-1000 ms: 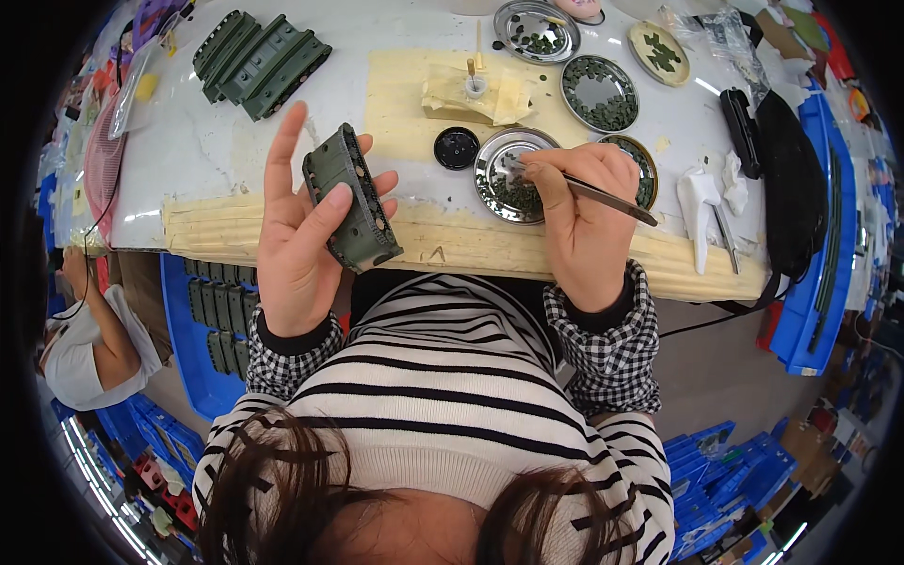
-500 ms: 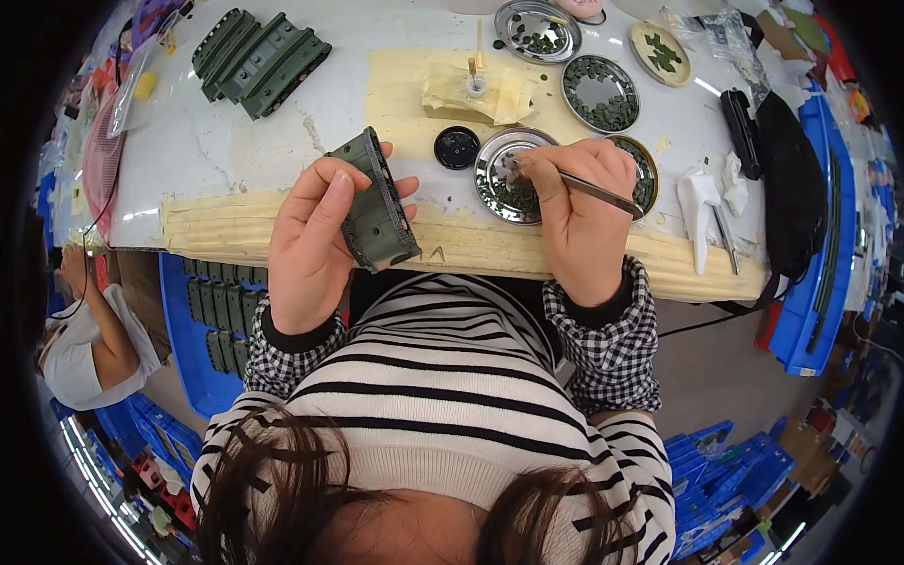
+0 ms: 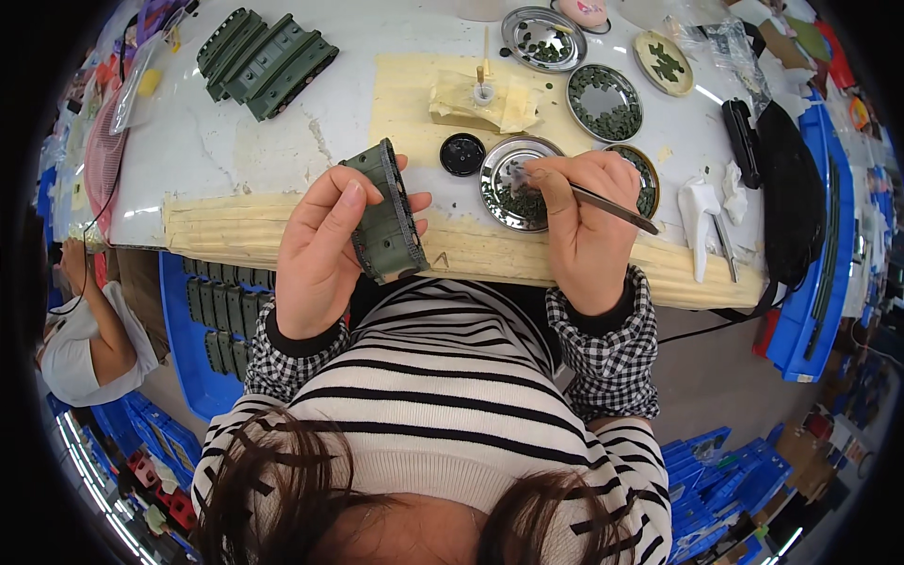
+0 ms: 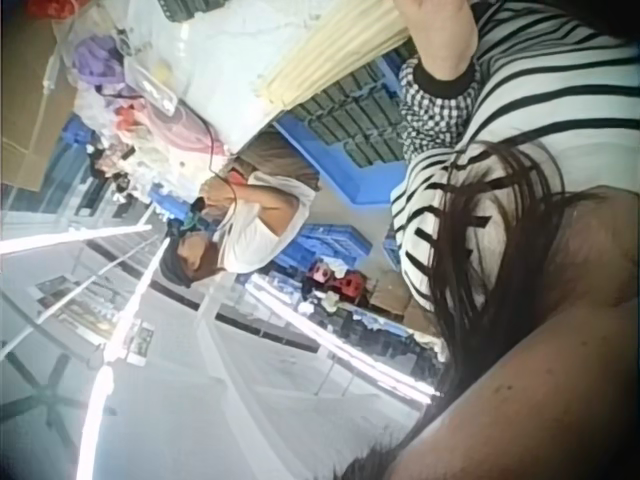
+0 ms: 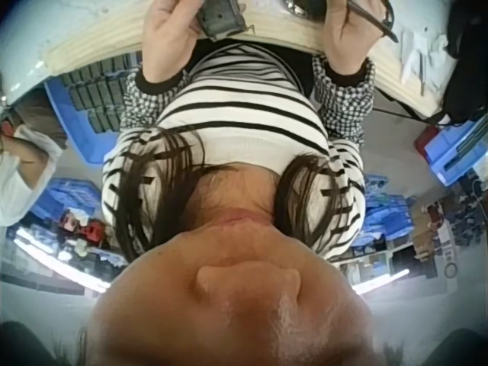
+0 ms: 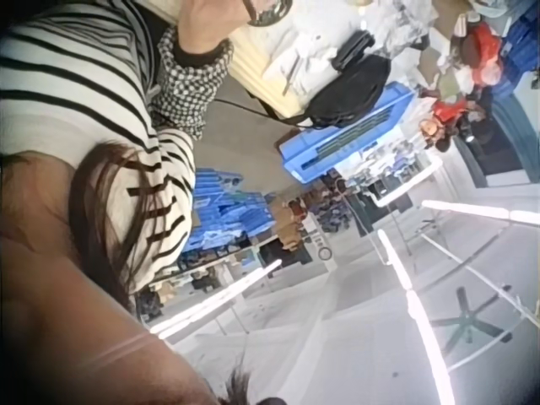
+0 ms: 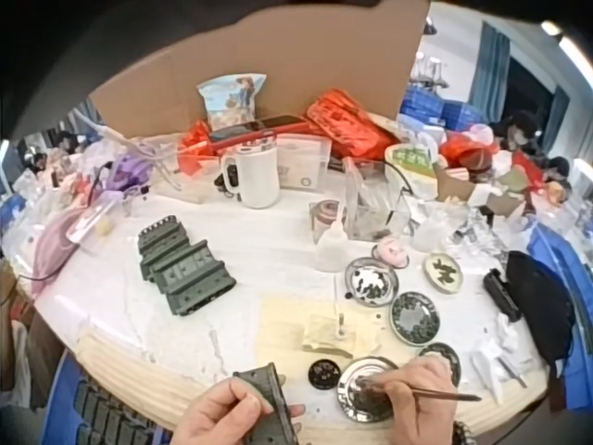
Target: Assembling and detailing small plastic toy tank models using tools.
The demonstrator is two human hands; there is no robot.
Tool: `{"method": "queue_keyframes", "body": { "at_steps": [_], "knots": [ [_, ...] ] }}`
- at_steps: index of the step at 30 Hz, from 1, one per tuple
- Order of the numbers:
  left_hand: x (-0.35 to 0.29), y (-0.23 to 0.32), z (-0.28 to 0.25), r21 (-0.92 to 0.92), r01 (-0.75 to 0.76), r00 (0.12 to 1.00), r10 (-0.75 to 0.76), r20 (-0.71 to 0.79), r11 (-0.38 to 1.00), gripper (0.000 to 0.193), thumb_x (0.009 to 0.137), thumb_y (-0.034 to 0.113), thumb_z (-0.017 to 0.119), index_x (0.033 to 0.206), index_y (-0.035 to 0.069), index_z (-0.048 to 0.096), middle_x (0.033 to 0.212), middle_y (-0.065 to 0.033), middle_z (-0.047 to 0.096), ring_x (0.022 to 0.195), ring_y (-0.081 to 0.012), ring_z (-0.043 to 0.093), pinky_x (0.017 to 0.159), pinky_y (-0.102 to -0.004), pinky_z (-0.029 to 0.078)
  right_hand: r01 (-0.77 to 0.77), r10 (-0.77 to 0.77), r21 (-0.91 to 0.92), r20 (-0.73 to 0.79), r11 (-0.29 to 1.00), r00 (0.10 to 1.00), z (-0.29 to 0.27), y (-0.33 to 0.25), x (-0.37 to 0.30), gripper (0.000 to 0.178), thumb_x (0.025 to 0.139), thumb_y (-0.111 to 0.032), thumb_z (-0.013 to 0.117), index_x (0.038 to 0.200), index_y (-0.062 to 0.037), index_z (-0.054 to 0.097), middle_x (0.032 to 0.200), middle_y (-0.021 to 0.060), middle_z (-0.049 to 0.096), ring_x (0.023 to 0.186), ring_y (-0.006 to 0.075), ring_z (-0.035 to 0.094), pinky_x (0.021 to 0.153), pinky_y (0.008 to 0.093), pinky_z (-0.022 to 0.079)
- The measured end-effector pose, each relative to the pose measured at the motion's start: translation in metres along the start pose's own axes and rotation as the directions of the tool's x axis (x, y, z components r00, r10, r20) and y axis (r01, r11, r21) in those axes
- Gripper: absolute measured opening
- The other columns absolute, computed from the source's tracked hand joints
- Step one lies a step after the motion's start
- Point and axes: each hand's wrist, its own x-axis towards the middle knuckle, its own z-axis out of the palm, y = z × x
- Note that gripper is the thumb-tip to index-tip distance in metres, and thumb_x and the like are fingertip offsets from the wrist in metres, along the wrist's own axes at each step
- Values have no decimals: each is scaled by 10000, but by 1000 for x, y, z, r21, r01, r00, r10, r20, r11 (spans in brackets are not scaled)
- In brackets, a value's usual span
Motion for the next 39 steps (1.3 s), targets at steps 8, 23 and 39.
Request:
{"method": "queue_keyframes", "body": {
  "at_steps": [8, 23, 39],
  "knots": [
    [5, -8, 6, -177, 245, 947, -196, 255, 953, 306, 1040, 294, 399, 1015, 16, 524, 1059, -140, 637, 909, -196, 660, 750, -295, 564, -234, 50, 707, 271, 668, 961, -1, -46, 14, 347, 1019, -206, 437, 919, 44, 655, 870, 91, 613, 783, 143, 603, 707, 261, 485],
    [7, -14, 0, -301, 229, 970, -193, 145, 926, 276, 1028, 286, 448, 982, 38, 561, 938, -31, 621, 833, -102, 626, 739, -266, 541, 425, -451, 172, 161, 889, 878, -5, -62, 13, 350, 669, -89, 716, 1007, -4, 686, 945, 127, 647, 891, 287, 652, 807, 373, 572],
    [2, -6, 6, -313, 222, 972, -185, 145, 923, 278, 1037, 263, 406, 976, 50, 574, 941, -16, 581, 898, -100, 543, 835, -251, 458, 689, -688, 8, 85, 724, 721, 13, -56, 13, 389, 548, -56, 597, 911, 67, 664, 901, 155, 649, 868, 304, 675, 733, 330, 589]
  ]
}}
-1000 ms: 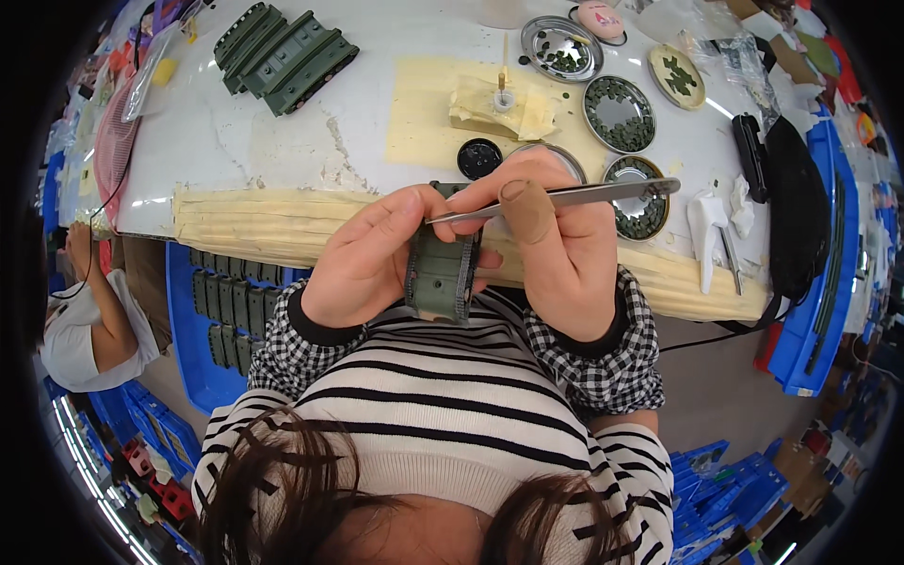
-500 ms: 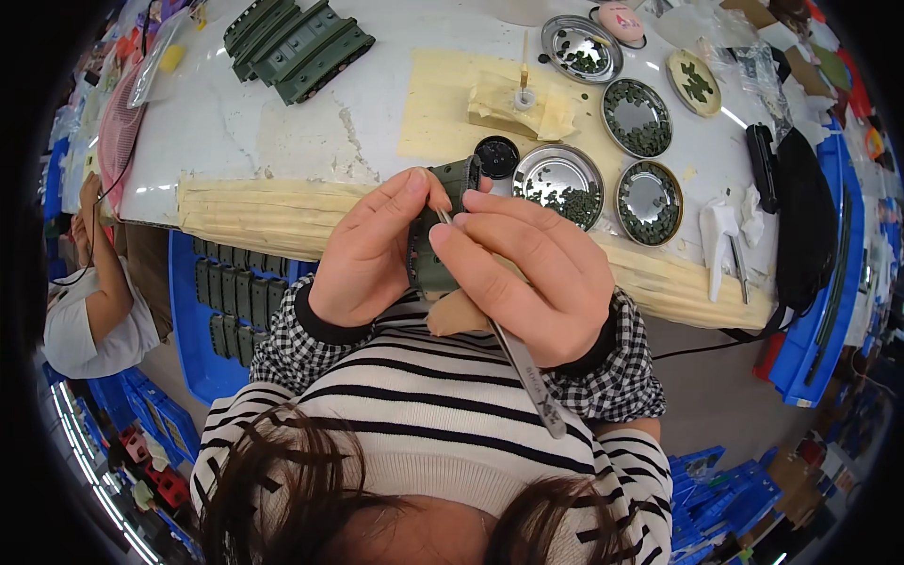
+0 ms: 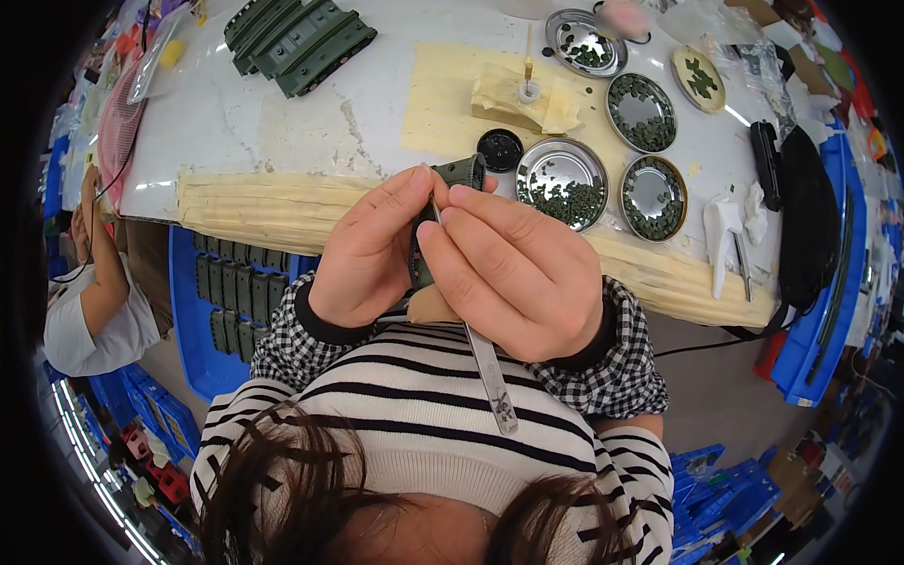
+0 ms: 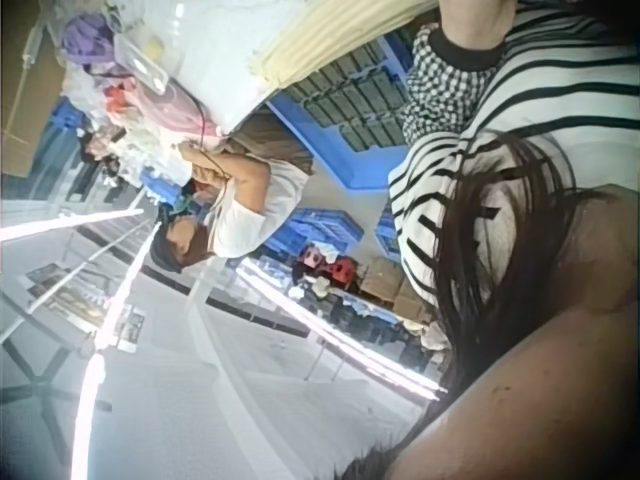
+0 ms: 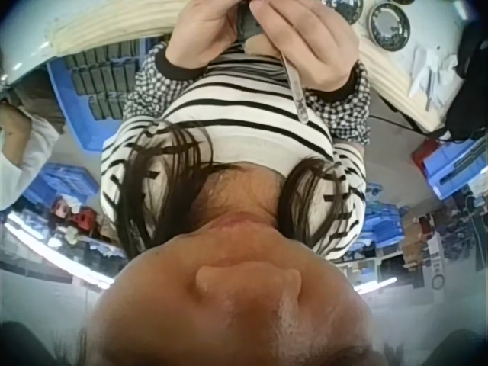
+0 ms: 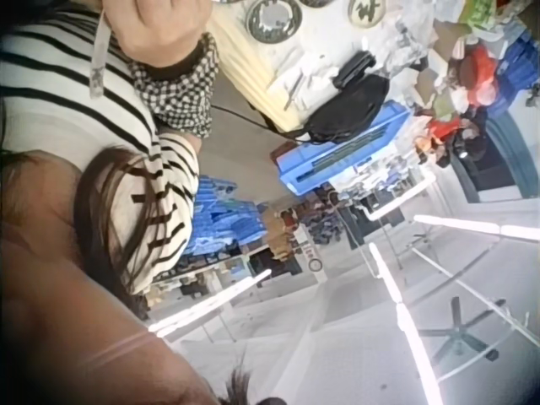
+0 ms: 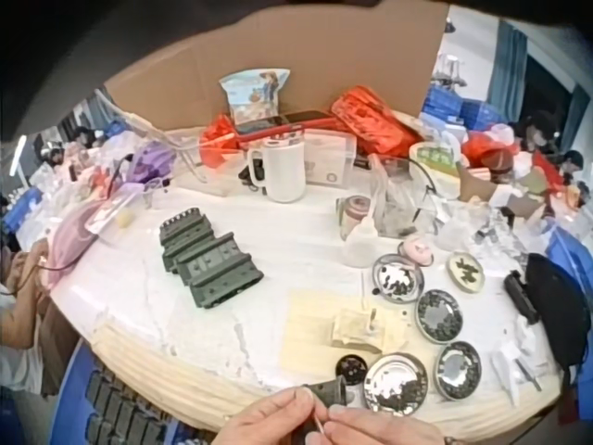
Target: Assembling and detailing small plastic toy tank models using tools.
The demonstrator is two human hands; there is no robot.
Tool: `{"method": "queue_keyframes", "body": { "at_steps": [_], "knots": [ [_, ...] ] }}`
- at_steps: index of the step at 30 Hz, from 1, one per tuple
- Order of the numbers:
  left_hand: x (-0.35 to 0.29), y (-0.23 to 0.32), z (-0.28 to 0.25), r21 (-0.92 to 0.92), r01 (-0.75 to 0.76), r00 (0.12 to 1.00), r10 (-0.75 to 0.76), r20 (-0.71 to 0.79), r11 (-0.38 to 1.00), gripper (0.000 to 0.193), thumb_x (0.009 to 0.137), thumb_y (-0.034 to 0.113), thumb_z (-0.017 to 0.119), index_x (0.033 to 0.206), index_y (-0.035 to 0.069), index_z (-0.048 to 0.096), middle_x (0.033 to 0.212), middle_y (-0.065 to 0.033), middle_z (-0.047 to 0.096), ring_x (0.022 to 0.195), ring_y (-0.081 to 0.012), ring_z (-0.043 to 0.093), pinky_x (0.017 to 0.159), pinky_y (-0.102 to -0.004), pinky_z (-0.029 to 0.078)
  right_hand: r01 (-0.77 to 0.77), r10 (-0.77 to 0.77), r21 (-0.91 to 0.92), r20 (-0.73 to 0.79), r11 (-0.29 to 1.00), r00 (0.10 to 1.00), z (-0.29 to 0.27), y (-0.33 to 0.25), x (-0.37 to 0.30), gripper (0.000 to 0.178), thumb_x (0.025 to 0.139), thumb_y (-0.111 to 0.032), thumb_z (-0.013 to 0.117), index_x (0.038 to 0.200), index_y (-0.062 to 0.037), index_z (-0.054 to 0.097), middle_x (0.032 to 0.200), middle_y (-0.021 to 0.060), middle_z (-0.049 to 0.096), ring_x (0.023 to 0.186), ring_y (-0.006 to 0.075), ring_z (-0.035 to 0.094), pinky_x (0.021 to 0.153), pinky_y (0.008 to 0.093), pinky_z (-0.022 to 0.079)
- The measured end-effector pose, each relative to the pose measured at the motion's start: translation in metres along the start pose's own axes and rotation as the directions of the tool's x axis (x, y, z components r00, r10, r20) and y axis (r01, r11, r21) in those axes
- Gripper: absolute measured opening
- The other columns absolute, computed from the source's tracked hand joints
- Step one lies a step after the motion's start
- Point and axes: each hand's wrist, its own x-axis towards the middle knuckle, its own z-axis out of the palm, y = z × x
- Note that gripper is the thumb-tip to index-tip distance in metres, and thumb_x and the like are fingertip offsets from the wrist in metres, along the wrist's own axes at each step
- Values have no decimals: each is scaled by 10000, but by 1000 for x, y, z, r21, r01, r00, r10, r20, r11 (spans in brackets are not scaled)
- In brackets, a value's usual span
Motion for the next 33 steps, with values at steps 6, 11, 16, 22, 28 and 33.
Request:
{"method": "queue_keyframes", "body": {
  "at_steps": [6, 11, 16, 22, 28, 33],
  "knots": [
    [1, -4, -3, -51, 8, 1000, -9, -18, 999, 271, 1032, 265, 434, 989, 47, 590, 920, -6, 608, 846, -76, 576, 776, -232, 489, 3, -3, 0, -2, 1000, 1000, 1, 0, -1, 390, 547, -59, 588, 909, 64, 665, 893, 152, 648, 868, 300, 675, 725, 327, 588],
    [1, -5, -4, -74, 2, 1000, -4, -19, 997, 268, 1029, 268, 451, 998, 45, 596, 914, -1, 619, 826, -64, 589, 753, -221, 501, 0, 0, -6, 3, 1000, 1000, 1, -1, 0, 386, 549, -63, 587, 907, 61, 664, 892, 150, 648, 866, 297, 675, 718, 327, 587],
    [-1, -3, -4, -65, 16, 1000, -16, -12, 998, 270, 1037, 253, 407, 990, 53, 582, 933, -6, 592, 877, -97, 552, 817, -250, 472, -4, 4, -7, -1, 1000, 1000, 2, -1, -1, 382, 550, -67, 588, 903, 60, 662, 889, 148, 646, 863, 295, 675, 715, 325, 586],
    [0, -3, -6, -83, 9, 999, -6, 34, 997, 277, 1037, 257, 405, 994, 51, 586, 948, -6, 592, 882, -92, 551, 817, -252, 474, -1, 1, -8, 8, 1000, 1000, 2, -1, 0, 389, 543, -66, 587, 905, 57, 662, 891, 143, 643, 858, 292, 676, 711, 324, 584],
    [2, -2, -13, -105, 11, 986, 6, 165, 994, 280, 1035, 225, 385, 1124, 27, 562, 1063, -65, 598, 971, -129, 578, 876, -289, 495, -143, 140, 107, 35, 984, 989, -7, -3, 1, 295, 656, -54, 635, 929, 49, 670, 902, 135, 655, 867, 283, 673, 728, 335, 575],
    [-6, 9, 4, 85, -124, 992, 122, 19, 989, 479, 951, 34, 479, 1409, 26, 338, 1337, -188, 469, 1153, -241, 566, 982, -391, 494, -518, 585, 384, -76, 764, 807, -11, 10, -17, 210, 965, -89, 511, 958, 50, 668, 917, 122, 666, 768, 210, 622, 706, 283, 488]
  ]
}}
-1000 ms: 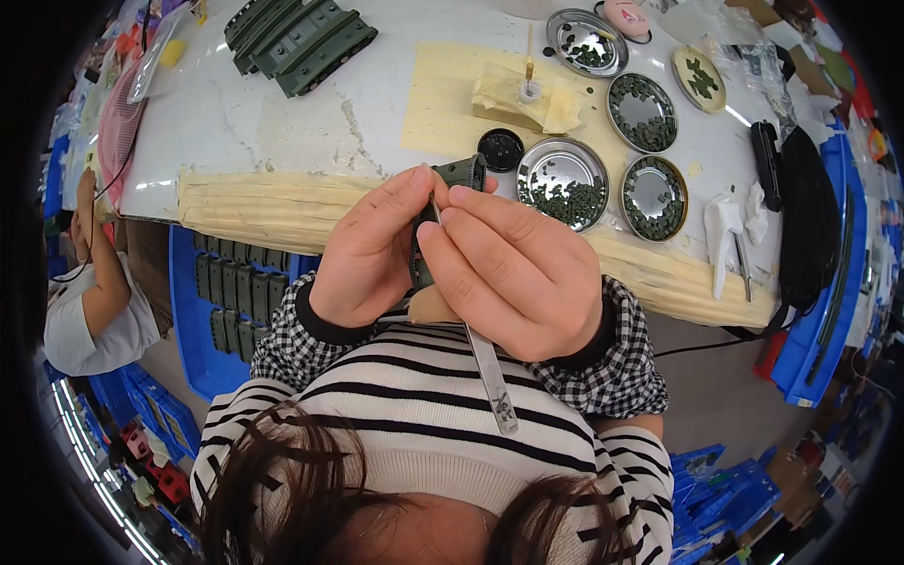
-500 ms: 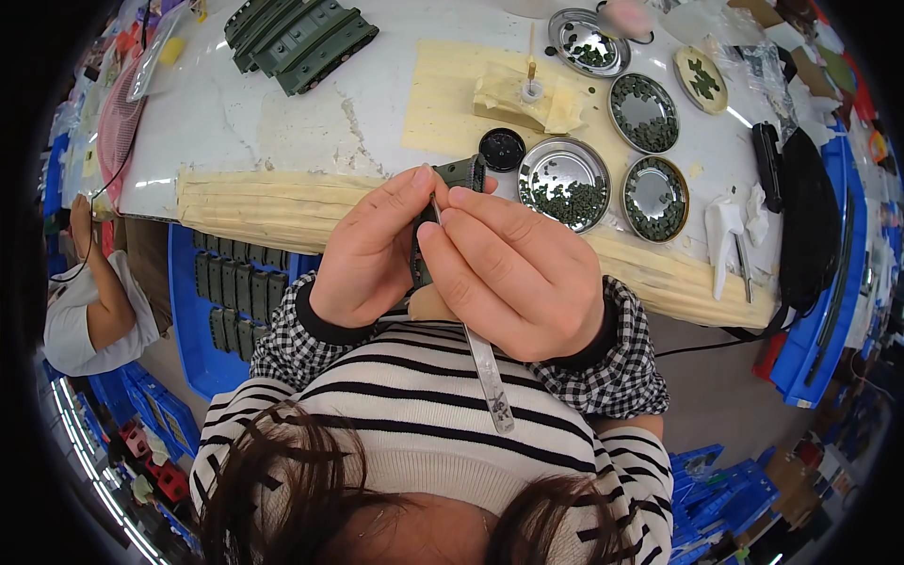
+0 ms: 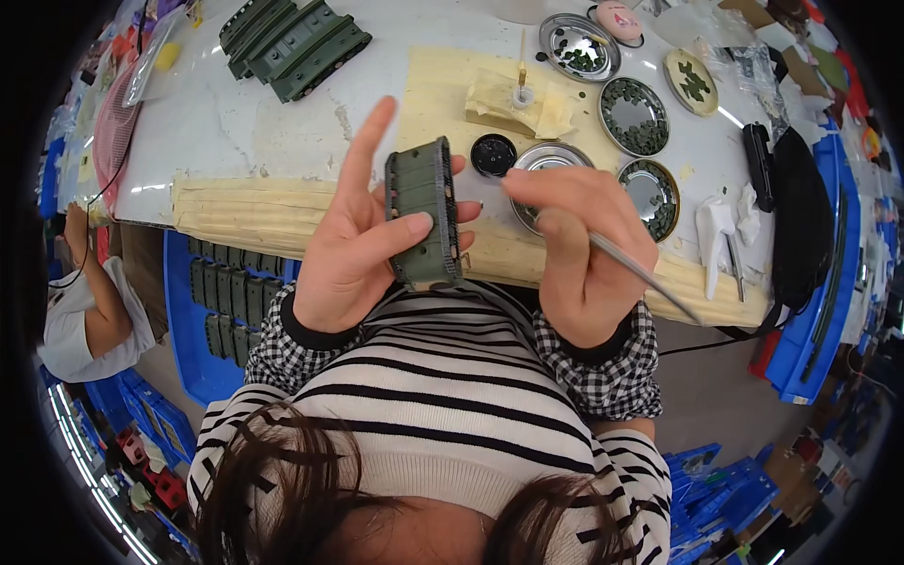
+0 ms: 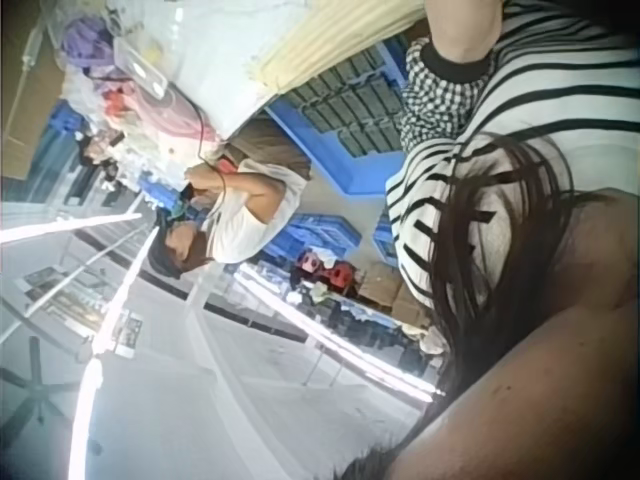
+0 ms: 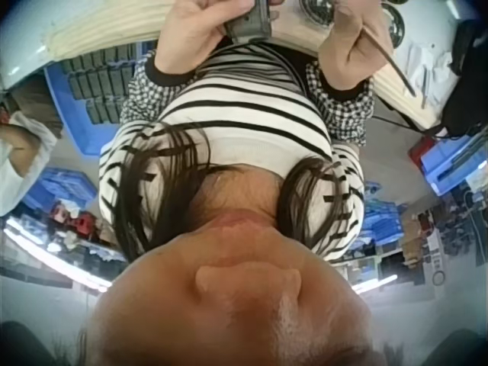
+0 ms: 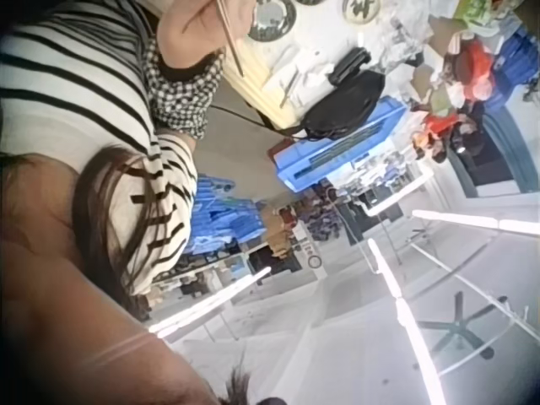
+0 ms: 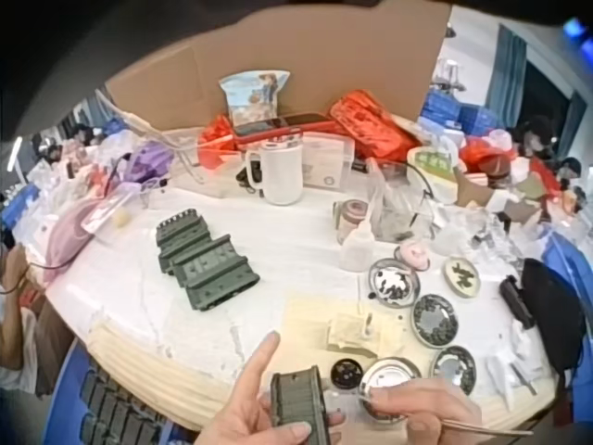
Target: Assembling and detailing small plastic toy tank models using tools.
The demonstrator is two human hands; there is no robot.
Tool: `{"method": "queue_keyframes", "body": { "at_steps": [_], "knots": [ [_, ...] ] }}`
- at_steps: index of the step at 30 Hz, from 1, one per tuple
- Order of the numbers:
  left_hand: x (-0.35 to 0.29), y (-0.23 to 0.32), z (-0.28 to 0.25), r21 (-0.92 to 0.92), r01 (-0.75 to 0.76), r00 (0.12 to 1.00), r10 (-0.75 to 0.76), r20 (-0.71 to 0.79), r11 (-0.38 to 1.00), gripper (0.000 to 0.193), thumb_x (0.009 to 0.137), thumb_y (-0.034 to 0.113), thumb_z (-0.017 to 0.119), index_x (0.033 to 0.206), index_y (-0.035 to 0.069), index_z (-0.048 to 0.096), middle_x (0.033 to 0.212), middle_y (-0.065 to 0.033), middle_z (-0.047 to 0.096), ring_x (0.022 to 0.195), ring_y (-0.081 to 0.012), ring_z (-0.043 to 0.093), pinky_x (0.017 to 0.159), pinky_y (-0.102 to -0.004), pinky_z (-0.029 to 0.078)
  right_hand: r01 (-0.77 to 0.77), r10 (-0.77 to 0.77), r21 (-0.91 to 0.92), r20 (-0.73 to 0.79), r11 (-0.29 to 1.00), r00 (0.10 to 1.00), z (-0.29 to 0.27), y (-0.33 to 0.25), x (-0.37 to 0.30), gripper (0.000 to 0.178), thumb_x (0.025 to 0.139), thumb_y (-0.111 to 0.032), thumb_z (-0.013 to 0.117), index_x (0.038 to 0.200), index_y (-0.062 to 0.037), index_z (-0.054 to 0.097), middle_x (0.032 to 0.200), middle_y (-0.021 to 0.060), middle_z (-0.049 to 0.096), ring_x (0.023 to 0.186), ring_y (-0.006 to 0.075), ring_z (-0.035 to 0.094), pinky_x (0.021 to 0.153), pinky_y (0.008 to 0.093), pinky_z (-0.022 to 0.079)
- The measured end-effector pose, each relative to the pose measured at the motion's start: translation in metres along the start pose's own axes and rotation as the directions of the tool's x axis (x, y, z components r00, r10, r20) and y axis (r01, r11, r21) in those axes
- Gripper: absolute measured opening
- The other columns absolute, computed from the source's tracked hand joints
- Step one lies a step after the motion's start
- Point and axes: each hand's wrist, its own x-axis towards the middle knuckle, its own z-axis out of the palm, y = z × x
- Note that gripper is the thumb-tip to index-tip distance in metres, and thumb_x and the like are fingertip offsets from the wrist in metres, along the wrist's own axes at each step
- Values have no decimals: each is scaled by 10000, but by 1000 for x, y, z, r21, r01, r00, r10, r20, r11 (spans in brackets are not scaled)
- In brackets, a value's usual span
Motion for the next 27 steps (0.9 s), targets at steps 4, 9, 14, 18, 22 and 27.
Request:
{"method": "queue_keyframes", "body": {
  "at_steps": [4, 9, 14, 18, 22, 27],
  "knots": [
    [-1, 6, -7, -16, -47, 993, 45, -105, 999, 691, 869, -51, 564, 1475, 46, 247, 1360, -208, 467, 1180, -269, 561, 1008, -397, 481, -291, 292, 54, -20, 955, 956, 8, 15, -3, 193, 968, -76, 518, 927, 33, 672, 797, 104, 634, 699, 183, 577, 648, 283, 463],
    [-1, 7, -18, -92, 35, 986, -50, -161, 995, 611, 861, -19, 591, 1412, 28, 331, 1227, -154, 553, 1159, -254, 565, 1029, -387, 466, -216, 216, -72, -10, 974, 976, 17, 26, 0, 164, 946, -87, 568, 899, 31, 671, 801, 112, 643, 688, 199, 584, 645, 292, 459],
    [-5, 7, -21, -152, 0, 984, -26, -174, 988, 447, 879, -3, 585, 1292, 51, 425, 1189, -151, 572, 1134, -259, 577, 955, -404, 519, -167, 167, -127, -10, 978, 986, 20, 29, 1, 147, 932, -90, 582, 896, 18, 674, 802, 111, 652, 692, 224, 594, 647, 305, 463],
    [-7, 6, -20, 11, -30, 967, 32, -252, 999, 420, 891, 16, 584, 1279, 76, 436, 1203, -164, 566, 1099, -262, 596, 868, -417, 567, -161, 164, -144, 5, 976, 987, 20, 31, 0, 142, 926, -93, 588, 900, 16, 676, 806, 112, 653, 698, 226, 595, 648, 307, 464],
    [-6, 8, -21, -64, -60, 967, 43, -250, 996, 383, 912, 42, 582, 1267, 53, 439, 1189, -171, 582, 1042, -232, 624, 860, -367, 568, -170, 168, -94, -27, 981, 985, 19, 29, -1, 143, 927, -83, 577, 910, 14, 681, 807, 109, 654, 714, 223, 595, 660, 306, 463],
    [-3, 13, -17, -35, -70, 954, 57, -294, 997, 417, 932, 82, 548, 1314, 17, 395, 1226, -191, 551, 1102, -261, 603, 886, -382, 570, -79, 80, 8, -29, 997, 996, 5, -4, 1, 174, 929, -44, 523, 921, 17, 686, 834, 124, 660, 751, 230, 594, 675, 305, 461]
  ]
}}
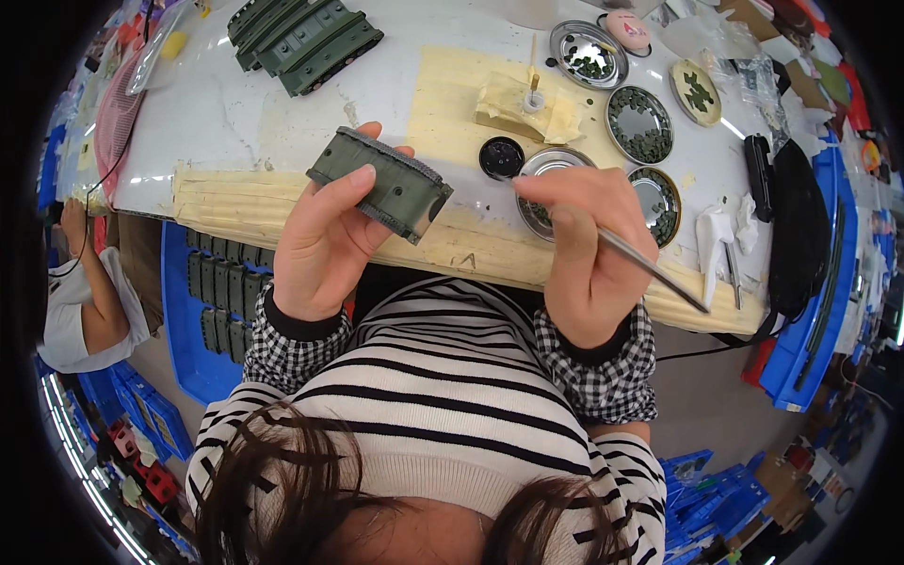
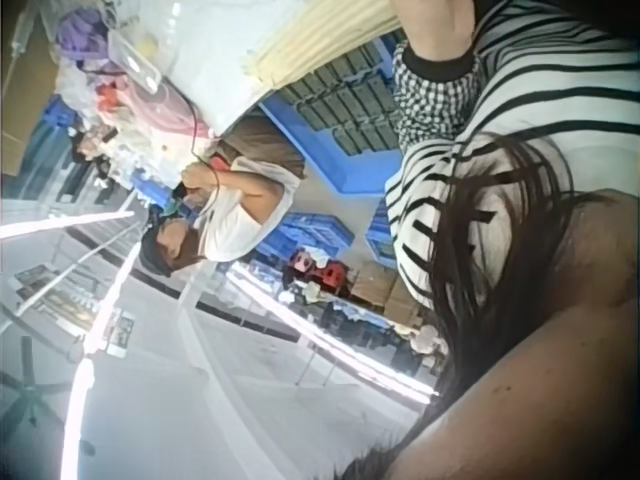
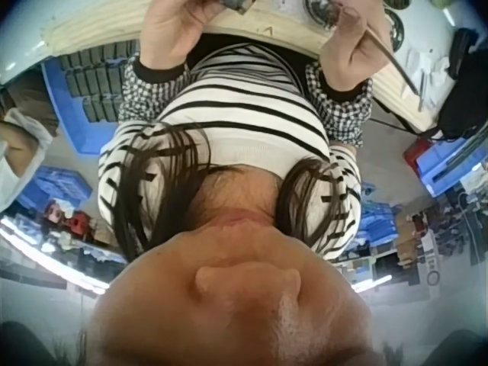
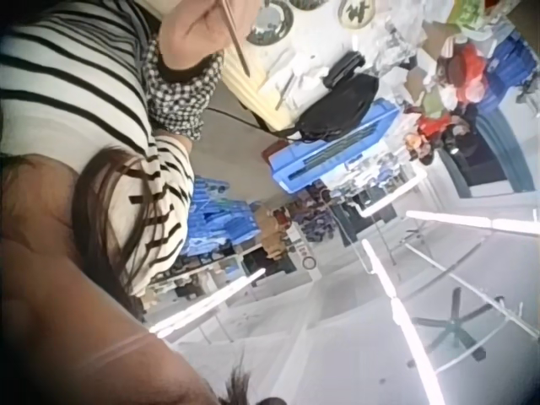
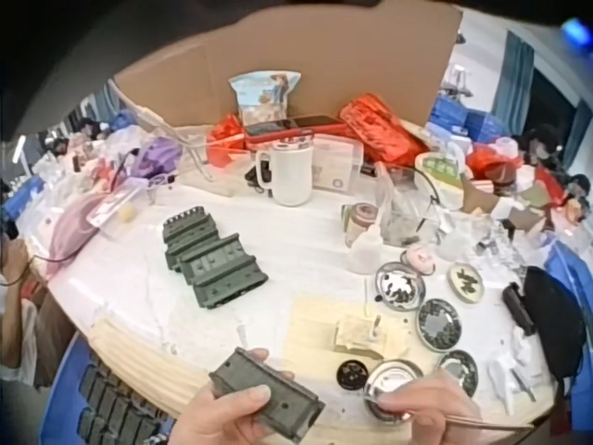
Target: Assembling and detailing small plastic toy tank models using tools.
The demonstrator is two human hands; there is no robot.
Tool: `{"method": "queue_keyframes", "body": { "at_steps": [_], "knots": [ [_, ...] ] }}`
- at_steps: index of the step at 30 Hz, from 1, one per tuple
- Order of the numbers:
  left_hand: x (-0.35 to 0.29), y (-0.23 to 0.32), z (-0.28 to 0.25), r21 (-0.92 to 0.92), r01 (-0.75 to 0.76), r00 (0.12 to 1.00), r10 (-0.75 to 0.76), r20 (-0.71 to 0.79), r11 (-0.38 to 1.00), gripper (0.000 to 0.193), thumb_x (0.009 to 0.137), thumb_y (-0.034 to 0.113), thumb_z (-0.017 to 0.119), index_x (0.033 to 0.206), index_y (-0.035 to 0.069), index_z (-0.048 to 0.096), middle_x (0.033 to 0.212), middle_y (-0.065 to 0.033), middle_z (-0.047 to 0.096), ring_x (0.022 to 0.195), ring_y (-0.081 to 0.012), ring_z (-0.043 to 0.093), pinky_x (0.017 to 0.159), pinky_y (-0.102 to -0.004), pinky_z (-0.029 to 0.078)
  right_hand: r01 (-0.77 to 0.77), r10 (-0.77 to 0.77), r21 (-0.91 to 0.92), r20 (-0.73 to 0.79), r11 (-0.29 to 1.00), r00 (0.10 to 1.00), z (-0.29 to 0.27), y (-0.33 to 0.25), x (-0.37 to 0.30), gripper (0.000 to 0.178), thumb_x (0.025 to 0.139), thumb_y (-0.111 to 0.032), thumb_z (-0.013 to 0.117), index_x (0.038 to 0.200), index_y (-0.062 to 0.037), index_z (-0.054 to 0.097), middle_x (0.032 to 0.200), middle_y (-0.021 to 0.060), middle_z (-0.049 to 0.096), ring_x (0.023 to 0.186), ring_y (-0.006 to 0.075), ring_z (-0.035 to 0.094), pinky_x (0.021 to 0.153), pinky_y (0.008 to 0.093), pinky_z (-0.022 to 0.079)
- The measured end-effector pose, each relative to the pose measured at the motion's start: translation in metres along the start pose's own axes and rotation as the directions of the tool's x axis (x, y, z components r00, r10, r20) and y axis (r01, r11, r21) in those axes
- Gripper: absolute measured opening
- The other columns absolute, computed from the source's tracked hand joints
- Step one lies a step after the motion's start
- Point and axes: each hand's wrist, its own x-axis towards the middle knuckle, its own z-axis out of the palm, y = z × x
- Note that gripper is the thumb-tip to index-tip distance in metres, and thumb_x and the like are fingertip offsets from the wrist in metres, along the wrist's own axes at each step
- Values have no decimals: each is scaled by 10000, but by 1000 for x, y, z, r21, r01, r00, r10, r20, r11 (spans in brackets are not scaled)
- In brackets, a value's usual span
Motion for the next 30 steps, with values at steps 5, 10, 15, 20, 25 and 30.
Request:
{"method": "queue_keyframes", "body": {
  "at_steps": [5, 10, 15, 20, 25, 30],
  "knots": [
    [8, -3, 1, -10, 30, 999, -30, 39, 999, 436, 925, 82, 555, 1321, 12, 386, 1234, -184, 547, 1122, -253, 594, 906, -358, 562, 148, -172, 139, 179, 979, 969, 1, -23, -2, 191, 934, -48, 506, 951, 25, 682, 918, 142, 662, 825, 241, 625, 732, 311, 492],
    [8, -7, 2, -40, 37, 998, -35, 61, 998, 428, 923, 78, 554, 1315, 23, 392, 1230, -165, 553, 1110, -243, 599, 925, -341, 547, -6, -56, 236, 255, 972, 965, 6, -21, -7, 189, 943, -42, 505, 1026, 41, 653, 974, 168, 638, 986, 282, 661, 845, 325, 517],
    [8, -7, 0, -55, 49, 995, -44, 87, 997, 426, 925, 75, 548, 1317, 29, 388, 1233, -159, 551, 1117, -239, 596, 936, -345, 539, -27, -43, 267, 256, 963, 966, 7, -18, -9, 192, 955, -58, 505, 1031, 45, 649, 981, 172, 630, 991, 278, 662, 848, 324, 515],
    [7, -8, 1, -69, 52, 997, -47, 63, 996, 430, 927, 69, 541, 1325, 29, 383, 1242, -164, 544, 1122, -246, 594, 930, -340, 544, -17, -48, 235, 272, 972, 961, 6, -19, -7, 195, 963, -68, 505, 1033, 47, 646, 970, 169, 635, 980, 280, 664, 845, 322, 515],
    [8, -8, -1, -75, 56, 996, -51, 76, 996, 431, 926, 63, 540, 1327, 28, 384, 1245, -164, 542, 1123, -251, 593, 928, -341, 547, -10, -55, 242, 259, 970, 964, 8, -17, -8, 194, 967, -69, 503, 1028, 47, 645, 963, 165, 640, 974, 286, 667, 841, 322, 517],
    [8, -10, -3, -86, 59, 995, -52, 84, 995, 421, 925, 64, 544, 1318, 31, 397, 1243, -161, 544, 1121, -249, 593, 929, -341, 546, -15, -54, 256, 259, 967, 964, 9, -17, -8, 195, 968, -69, 500, 1027, 46, 645, 965, 163, 640, 975, 286, 669, 835, 317, 519]
  ]
}}
